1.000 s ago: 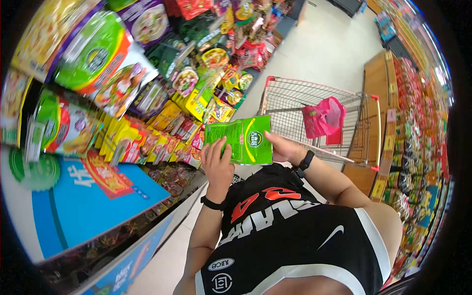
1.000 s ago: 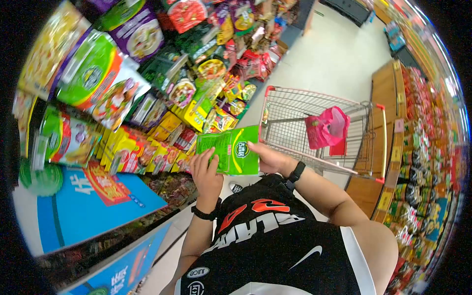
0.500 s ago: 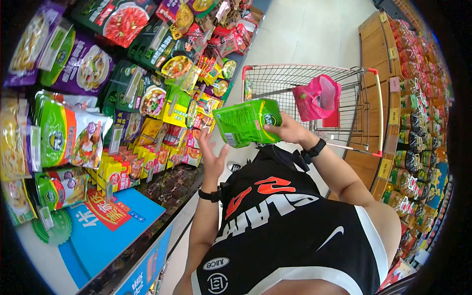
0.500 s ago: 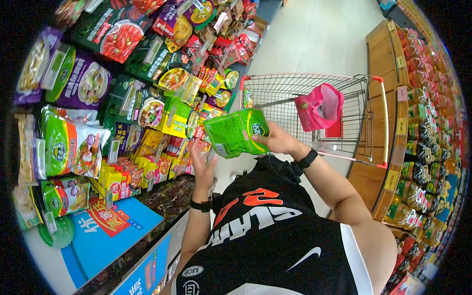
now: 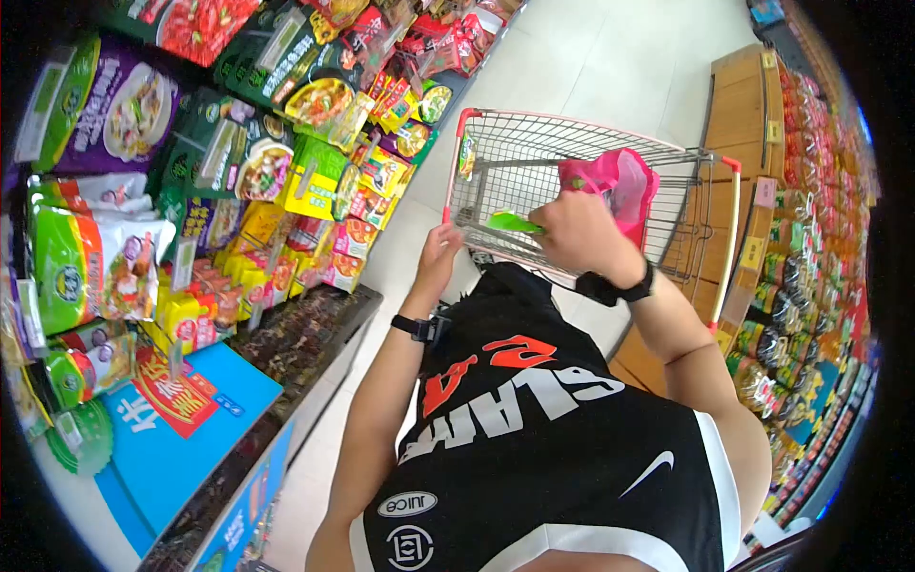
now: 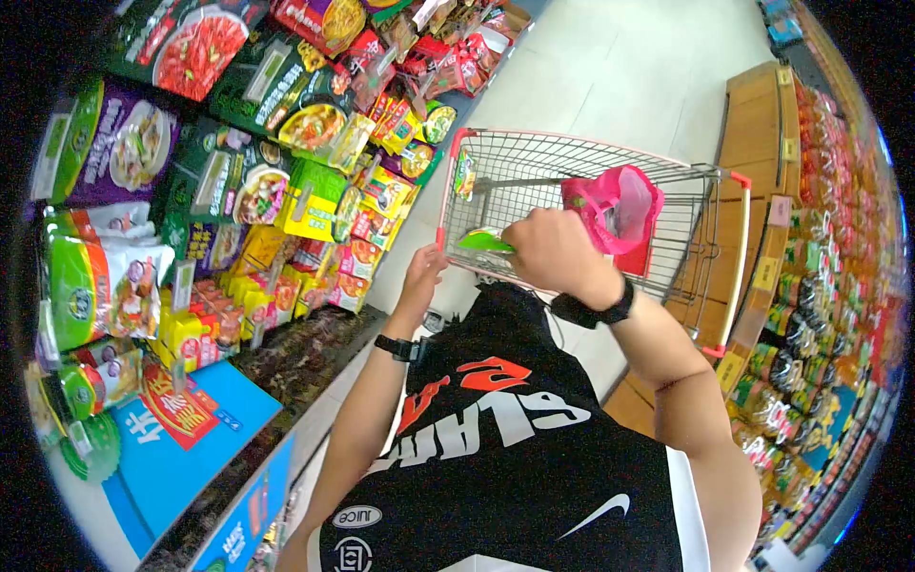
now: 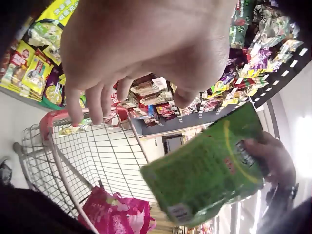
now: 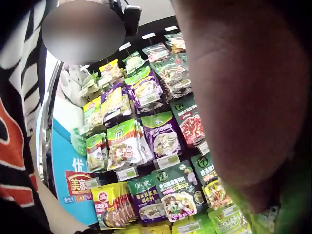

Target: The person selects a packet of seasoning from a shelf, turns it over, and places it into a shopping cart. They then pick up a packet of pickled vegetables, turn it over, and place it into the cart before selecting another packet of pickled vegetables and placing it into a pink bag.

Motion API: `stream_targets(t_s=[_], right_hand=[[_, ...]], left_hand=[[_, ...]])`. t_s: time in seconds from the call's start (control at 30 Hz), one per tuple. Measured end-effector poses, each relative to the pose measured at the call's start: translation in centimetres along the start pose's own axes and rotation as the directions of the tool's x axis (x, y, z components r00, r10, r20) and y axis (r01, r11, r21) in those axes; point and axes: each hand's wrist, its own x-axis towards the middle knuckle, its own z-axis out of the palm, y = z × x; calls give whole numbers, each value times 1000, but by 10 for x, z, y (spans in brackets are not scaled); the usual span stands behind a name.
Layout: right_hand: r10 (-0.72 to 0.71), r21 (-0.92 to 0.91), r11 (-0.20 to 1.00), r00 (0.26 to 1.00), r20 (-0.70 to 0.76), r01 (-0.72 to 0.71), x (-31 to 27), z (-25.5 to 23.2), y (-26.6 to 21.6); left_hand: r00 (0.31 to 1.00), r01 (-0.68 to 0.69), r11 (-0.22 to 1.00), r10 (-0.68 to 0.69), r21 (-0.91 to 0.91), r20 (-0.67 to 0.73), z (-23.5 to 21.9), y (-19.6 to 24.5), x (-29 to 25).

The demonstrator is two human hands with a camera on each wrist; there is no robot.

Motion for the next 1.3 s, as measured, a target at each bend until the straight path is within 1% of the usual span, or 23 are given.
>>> stream_targets(t_s=[0.07, 0.1, 0.17, 0.2, 0.23, 0.27, 0.3, 0.33, 0.37, 0.47, 0.5, 0.6, 0.67, 0.77, 0.83, 0.87, 0.9, 0.93, 1.0, 1.03, 1.17, 1.27, 1.3], right_hand=[[-156, 372, 917, 988, 1, 145, -8, -40, 16], [-83, 682, 728, 997, -3, 63, -14, -27, 41], [200, 914, 377, 977, 77, -149, -12, -20, 58], [163, 661, 738, 986, 21, -136, -10, -1, 77], [111, 281, 954, 994, -17, -102, -10, 39, 112], [51, -154, 986, 998, -31, -55, -8, 58, 130], [192, -181, 962, 979, -69, -202, -10, 41, 118], [329, -199, 918, 938, -107, -344, -14, 26, 104], [316, -89, 943, 947, -66, -321, -16, 25, 118], [167, -176, 969, 984, -56, -174, -16, 16, 74], [61, -57, 996, 996, -61, -64, -13, 24, 84], [-87, -19, 996, 996, 23, 87, -5, -25, 44], [-190, 45, 981, 981, 28, 189, 0, -57, 8], [-376, 65, 925, 926, 8, 375, 9, -75, -34], [-387, 49, 921, 922, 5, 386, 14, -91, -61], [-396, 41, 918, 918, 6, 395, 14, -97, -68], [-406, 130, 901, 910, -81, 414, 16, -101, -69], [-289, 309, 887, 934, -212, 344, 19, -97, -65], [11, 646, 722, 930, -367, 247, 29, -74, -50], [32, 818, 497, 936, -351, 289, 33, -63, -46], [-6, 947, 319, 1000, -30, 31, 35, -2, -69], [119, 999, 34, 993, -18, 14, 45, 24, -102], [102, 997, 61, 993, -56, 50, 46, 30, -105]], left_hand=[[999, -30, 1000, 30, 3, 23, -7, -10, 1], [998, -59, 997, 58, -51, -22, -8, -14, -2], [998, 6, 995, -12, -100, -54, -15, -19, -8], [997, 34, 992, -42, -121, -65, -18, -20, -11], [994, -15, 987, -3, -163, -112, -19, -21, -17], [991, -38, 988, 18, -149, -130, -22, -22, -22], [987, -62, 989, 40, -138, -153, -28, -22, -25], [983, -78, 989, 55, -126, -175, -35, -26, -26], [973, -154, 970, 117, -186, -198, -45, -51, -19], [922, -189, 976, 214, 107, -321, -64, -40, -31], [917, -169, 975, 208, 143, -341, -63, -18, -38], [863, -457, 812, 504, 363, -40, -56, 49, -45], [702, -672, 607, 704, 425, 104, -38, 109, -50], [690, -706, 526, 661, 474, 294, -15, 173, -65], [764, -571, 803, 445, 169, 467, -21, 180, -65], [753, -431, 902, 339, 34, 564, -24, 181, -64], [726, -515, 850, 504, -115, 468, -23, 177, -68], [752, -503, 853, 511, -138, 416, -28, 174, -72], [804, -475, 858, 513, -195, 301, -35, 171, -84], [851, -399, 866, 472, -301, 231, -36, 169, -89], [839, -463, 844, 516, -271, 172, -49, 150, -87], [855, -471, 858, 501, -205, 135, -53, 143, -97], [870, -454, 866, 481, -208, 105, -56, 142, -102]])
